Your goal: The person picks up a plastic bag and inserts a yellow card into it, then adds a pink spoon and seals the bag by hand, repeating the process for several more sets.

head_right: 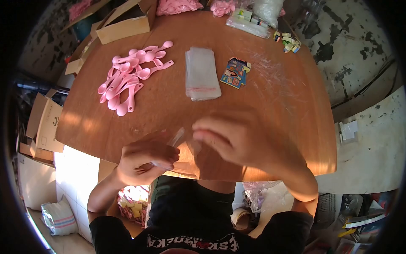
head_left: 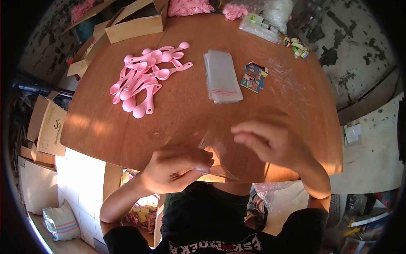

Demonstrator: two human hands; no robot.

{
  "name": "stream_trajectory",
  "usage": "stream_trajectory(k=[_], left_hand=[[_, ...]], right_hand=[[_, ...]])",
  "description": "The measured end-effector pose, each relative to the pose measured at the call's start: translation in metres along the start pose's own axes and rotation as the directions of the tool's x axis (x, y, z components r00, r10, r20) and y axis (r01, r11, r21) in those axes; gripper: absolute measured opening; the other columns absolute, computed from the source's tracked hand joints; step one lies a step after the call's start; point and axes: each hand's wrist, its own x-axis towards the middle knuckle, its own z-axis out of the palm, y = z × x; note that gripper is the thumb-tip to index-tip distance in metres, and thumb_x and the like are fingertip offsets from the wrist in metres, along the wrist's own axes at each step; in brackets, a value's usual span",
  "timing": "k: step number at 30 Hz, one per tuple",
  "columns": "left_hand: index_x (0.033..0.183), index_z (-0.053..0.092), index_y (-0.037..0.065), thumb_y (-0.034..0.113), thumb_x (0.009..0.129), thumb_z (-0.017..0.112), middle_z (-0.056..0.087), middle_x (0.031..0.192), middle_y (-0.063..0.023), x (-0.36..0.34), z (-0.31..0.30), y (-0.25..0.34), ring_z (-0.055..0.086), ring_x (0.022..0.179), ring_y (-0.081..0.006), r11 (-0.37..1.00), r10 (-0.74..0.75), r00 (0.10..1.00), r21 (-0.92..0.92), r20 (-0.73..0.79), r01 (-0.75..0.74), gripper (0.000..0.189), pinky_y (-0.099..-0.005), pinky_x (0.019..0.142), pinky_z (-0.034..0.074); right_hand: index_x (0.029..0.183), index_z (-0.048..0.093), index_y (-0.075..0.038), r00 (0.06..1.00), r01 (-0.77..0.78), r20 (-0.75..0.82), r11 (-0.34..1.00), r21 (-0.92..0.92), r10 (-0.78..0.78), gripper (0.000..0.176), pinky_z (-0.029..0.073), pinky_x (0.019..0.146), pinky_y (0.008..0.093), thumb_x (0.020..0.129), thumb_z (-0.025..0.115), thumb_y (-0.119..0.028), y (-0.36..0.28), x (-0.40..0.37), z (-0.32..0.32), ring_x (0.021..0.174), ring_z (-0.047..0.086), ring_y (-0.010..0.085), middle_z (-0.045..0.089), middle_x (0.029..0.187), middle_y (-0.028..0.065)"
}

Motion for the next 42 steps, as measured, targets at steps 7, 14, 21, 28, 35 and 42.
stream_trajectory(k=[7, 14, 21, 28, 35, 42], left_hand=[[0.097, 0.062, -0.009, -0.008, 0.086, 0.064, 0.067, 0.095, -0.0178, -0.024, -0.003, 0.021, 0.069, 0.081, -0.0203, 0.796, -0.465, 0.822, -0.562, -0.330, 0.224, 0.012, -0.0310, 0.072, 0.059], [0.107, 0.063, -0.004, 0.000, 0.090, 0.065, 0.068, 0.098, -0.0135, -0.025, -0.014, 0.008, 0.066, 0.088, -0.0166, 0.760, -0.525, 0.789, -0.593, -0.319, 0.266, 0.018, -0.0315, 0.073, 0.058], [0.108, 0.065, -0.003, 0.011, 0.092, 0.064, 0.068, 0.087, -0.0095, -0.011, -0.001, 0.003, 0.062, 0.073, -0.0139, 0.712, -0.509, 0.802, -0.677, -0.314, 0.186, 0.022, -0.0277, 0.069, 0.050], [0.114, 0.063, -0.005, 0.006, 0.091, 0.065, 0.069, 0.092, -0.0106, -0.014, 0.000, 0.000, 0.063, 0.079, -0.0116, 0.702, -0.550, 0.771, -0.678, -0.320, 0.219, 0.025, -0.0255, 0.070, 0.052], [0.119, 0.060, -0.004, 0.006, 0.091, 0.066, 0.070, 0.096, -0.0101, 0.001, 0.003, -0.004, 0.063, 0.081, -0.0091, 0.658, -0.600, 0.749, -0.706, -0.281, 0.262, 0.031, -0.0233, 0.073, 0.052], [0.120, 0.060, -0.004, 0.006, 0.090, 0.066, 0.070, 0.103, -0.0138, 0.012, 0.013, -0.007, 0.066, 0.092, -0.0124, 0.544, -0.680, 0.722, -0.747, -0.125, 0.382, 0.032, -0.0266, 0.080, 0.055]], right_hand=[[0.095, 0.069, -0.003, 0.986, -0.154, -0.145, 0.808, -0.569, 0.086, 0.021, 0.051, 0.080, 0.0457, 0.079, 0.072, -0.018, 0.150, 0.017, 0.009, 0.088, 0.065, 0.0354, 0.069, 0.097, 0.0146], [0.094, 0.072, -0.005, 0.891, -0.432, -0.058, 0.799, -0.420, 0.451, 0.022, 0.052, 0.079, 0.0431, 0.077, 0.074, -0.018, 0.154, 0.012, 0.010, 0.087, 0.065, 0.0361, 0.069, 0.094, 0.0194], [0.095, 0.071, -0.003, 0.965, -0.254, -0.071, 0.848, -0.466, 0.251, 0.027, 0.052, 0.078, 0.0413, 0.072, 0.077, -0.015, 0.160, 0.015, 0.004, 0.085, 0.066, 0.0352, 0.070, 0.089, 0.0180], [0.088, 0.071, -0.004, 0.955, -0.298, -0.114, 0.880, -0.369, 0.275, 0.019, 0.050, 0.077, 0.0433, 0.075, 0.074, -0.018, 0.161, 0.007, 0.014, 0.082, 0.064, 0.0354, 0.069, 0.087, 0.0157], [0.089, 0.069, -0.006, 0.966, -0.172, -0.257, 0.708, -0.685, -0.014, 0.009, 0.048, 0.078, 0.0422, 0.084, 0.064, -0.011, 0.128, 0.006, -0.009, 0.077, 0.062, 0.0324, 0.067, 0.085, 0.0122], [0.097, 0.068, -0.001, 0.821, -0.323, -0.564, 0.887, -0.329, 0.090, 0.014, 0.049, 0.063, 0.0279, 0.089, 0.066, -0.011, 0.070, 0.009, -0.021, 0.073, 0.065, 0.0149, 0.069, 0.086, 0.0072]])
